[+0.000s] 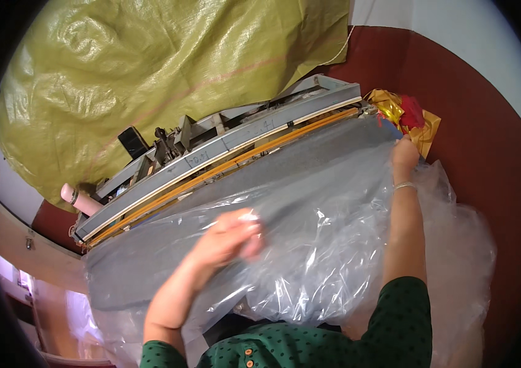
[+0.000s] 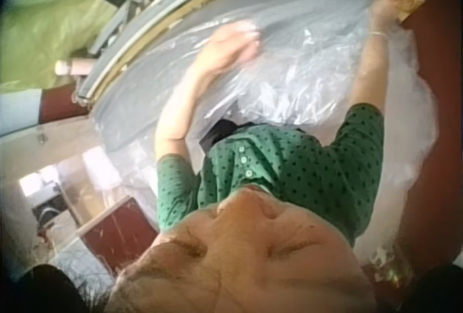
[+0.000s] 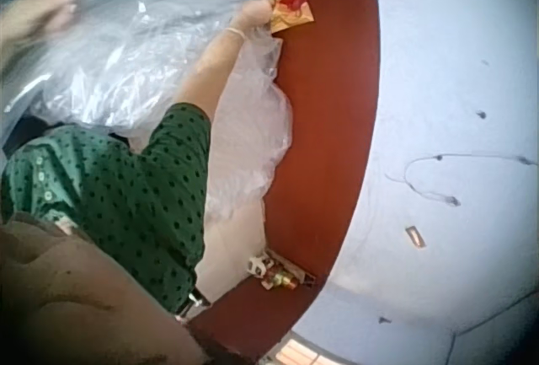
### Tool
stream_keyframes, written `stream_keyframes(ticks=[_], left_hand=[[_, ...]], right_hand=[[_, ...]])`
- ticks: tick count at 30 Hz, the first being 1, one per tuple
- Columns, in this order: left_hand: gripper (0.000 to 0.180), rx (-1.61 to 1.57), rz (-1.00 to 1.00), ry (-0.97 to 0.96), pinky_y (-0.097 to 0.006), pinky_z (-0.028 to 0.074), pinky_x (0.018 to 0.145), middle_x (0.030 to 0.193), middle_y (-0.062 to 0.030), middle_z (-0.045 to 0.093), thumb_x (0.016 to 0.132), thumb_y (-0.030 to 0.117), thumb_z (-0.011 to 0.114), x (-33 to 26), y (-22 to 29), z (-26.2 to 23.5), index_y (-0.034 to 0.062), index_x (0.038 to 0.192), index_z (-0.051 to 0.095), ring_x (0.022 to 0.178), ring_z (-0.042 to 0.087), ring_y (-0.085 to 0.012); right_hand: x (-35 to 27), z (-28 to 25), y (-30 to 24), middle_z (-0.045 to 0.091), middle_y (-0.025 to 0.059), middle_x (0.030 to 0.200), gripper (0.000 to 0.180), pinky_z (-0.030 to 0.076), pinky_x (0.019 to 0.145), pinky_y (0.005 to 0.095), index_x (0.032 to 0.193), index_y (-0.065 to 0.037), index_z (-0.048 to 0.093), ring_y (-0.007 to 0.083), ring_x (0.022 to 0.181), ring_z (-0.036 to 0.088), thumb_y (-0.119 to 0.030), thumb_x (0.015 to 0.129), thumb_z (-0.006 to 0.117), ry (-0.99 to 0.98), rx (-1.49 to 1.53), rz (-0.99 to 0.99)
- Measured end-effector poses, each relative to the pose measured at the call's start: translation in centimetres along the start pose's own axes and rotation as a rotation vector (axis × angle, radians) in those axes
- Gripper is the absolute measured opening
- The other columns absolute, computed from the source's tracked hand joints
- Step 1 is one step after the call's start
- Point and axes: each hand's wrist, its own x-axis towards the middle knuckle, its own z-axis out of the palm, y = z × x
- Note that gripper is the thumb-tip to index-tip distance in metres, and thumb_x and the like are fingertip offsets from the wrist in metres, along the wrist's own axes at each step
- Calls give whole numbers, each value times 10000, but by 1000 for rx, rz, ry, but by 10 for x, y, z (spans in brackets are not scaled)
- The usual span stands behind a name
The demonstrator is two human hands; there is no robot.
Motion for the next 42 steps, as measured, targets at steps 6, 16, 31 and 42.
stream_keyframes(ticks=[6,16,31,42], left_hand=[[240,1739,-528,127,-450,418,535,599,-151,555,673,188,647,-154,68,-24,52,825,520,623,564,-358],[474,41,539,1353,-306,431,837,1181,-58,490,831,329,596,-317,-5,-32,125,1217,411,1092,479,-179],[154,614,-177,1651,-225,392,466,519,13,443,811,200,598,-345,-55,-123,56,819,545,453,438,-93],[508,1627,-180,905,-425,265,1027,1346,-176,358,855,276,526,-252,-40,-175,-4,1262,408,1288,266,-329]], right_hand=[[9,8,24,637,151,785,274,477,651,454,917,-52,584,335,778,620,-306,854,500,4,-12,-103],[10,12,17,632,159,907,310,465,717,460,940,-86,607,352,866,599,-357,865,474,-113,-46,-35],[11,14,11,625,161,931,310,451,729,463,1052,-103,540,360,900,584,-343,886,437,-124,-46,-66],[21,25,32,618,152,950,308,444,703,457,948,-68,558,375,895,570,-348,887,444,-112,-33,-58]])
